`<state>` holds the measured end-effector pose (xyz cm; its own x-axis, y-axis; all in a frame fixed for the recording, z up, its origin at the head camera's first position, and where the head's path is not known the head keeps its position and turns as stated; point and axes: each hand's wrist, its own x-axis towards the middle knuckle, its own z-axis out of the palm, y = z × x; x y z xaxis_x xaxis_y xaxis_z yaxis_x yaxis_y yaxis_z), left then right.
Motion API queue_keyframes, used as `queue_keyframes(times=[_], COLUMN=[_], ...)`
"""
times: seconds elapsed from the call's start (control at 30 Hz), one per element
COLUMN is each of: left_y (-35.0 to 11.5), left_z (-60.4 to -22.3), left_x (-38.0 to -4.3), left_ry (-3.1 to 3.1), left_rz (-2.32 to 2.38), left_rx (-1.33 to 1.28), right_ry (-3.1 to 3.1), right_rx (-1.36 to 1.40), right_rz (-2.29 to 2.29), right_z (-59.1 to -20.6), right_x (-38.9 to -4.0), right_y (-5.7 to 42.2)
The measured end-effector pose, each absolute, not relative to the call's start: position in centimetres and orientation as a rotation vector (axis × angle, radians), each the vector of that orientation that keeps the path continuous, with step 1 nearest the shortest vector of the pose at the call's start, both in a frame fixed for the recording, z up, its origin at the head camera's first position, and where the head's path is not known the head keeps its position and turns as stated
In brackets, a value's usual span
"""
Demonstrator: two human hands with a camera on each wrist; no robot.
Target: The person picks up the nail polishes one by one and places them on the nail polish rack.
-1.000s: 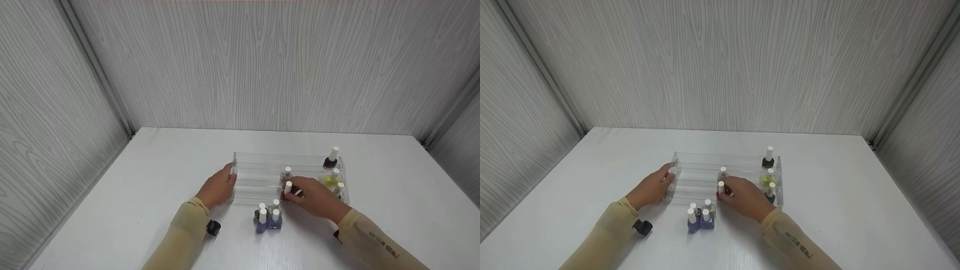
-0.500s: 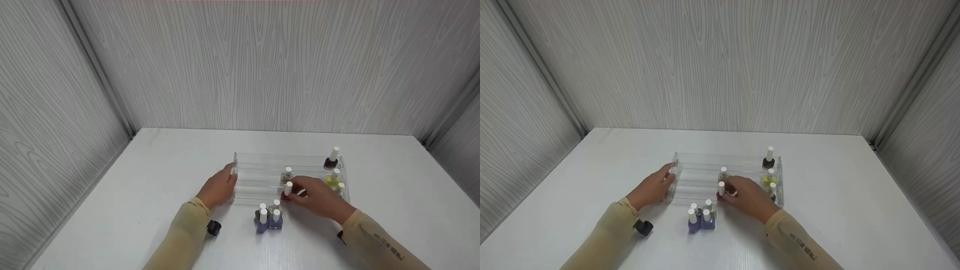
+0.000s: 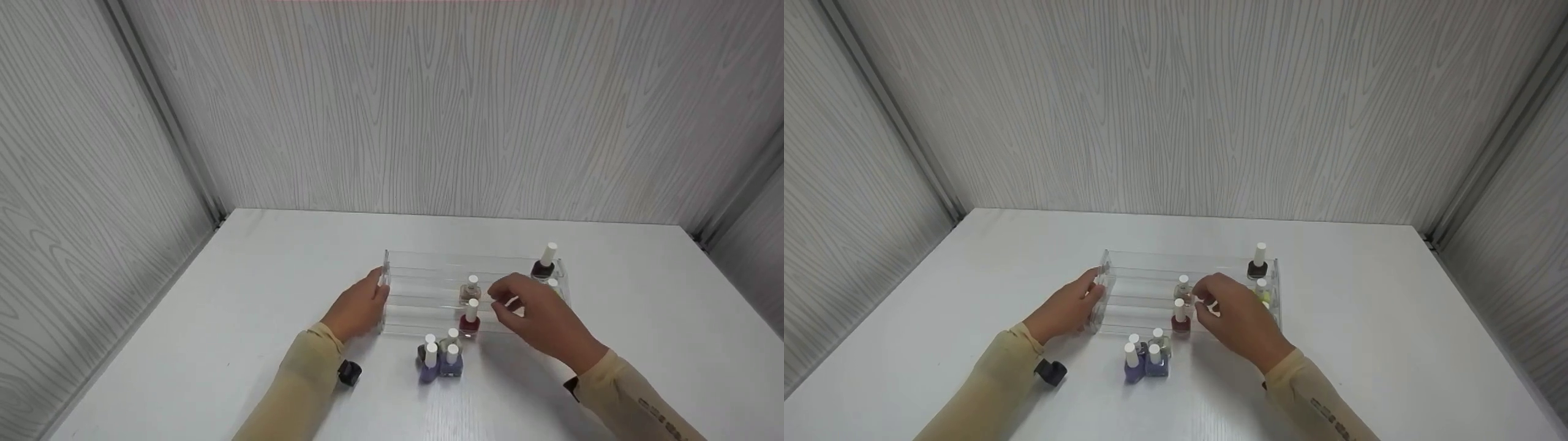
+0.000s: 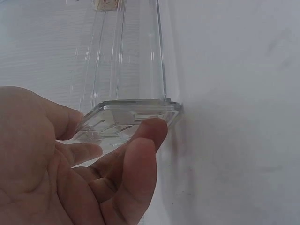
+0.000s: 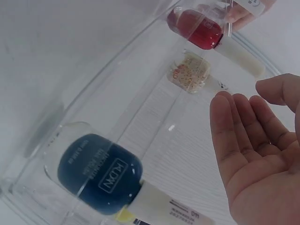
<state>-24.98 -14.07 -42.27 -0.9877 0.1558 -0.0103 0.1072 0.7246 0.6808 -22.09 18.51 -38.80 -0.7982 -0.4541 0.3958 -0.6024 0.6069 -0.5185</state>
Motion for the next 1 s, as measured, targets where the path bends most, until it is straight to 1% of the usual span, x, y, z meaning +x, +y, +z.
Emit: queue_keyframes(times=[0.47,0.7,1.0], left_y=[-14.0,-14.1,-14.4], left_z=[-42.1,-42.0,-42.1], left_x=[-25.0,-25.0,-25.0], left_ry=[2.839,2.803,2.806], left_rz=[1.100,1.127,1.140], left_rx=[0.225,0.171,0.173], right_ry=[-2.434,-2.442,-2.421], right_rx=[0.892,0.929,0.955], right_rz=[0.865,0.893,0.888], right_z=[-37.5,-37.5,-37.6], right_x=[-21.8,-21.8,-21.9], right_y=[20.0,19.6,19.4])
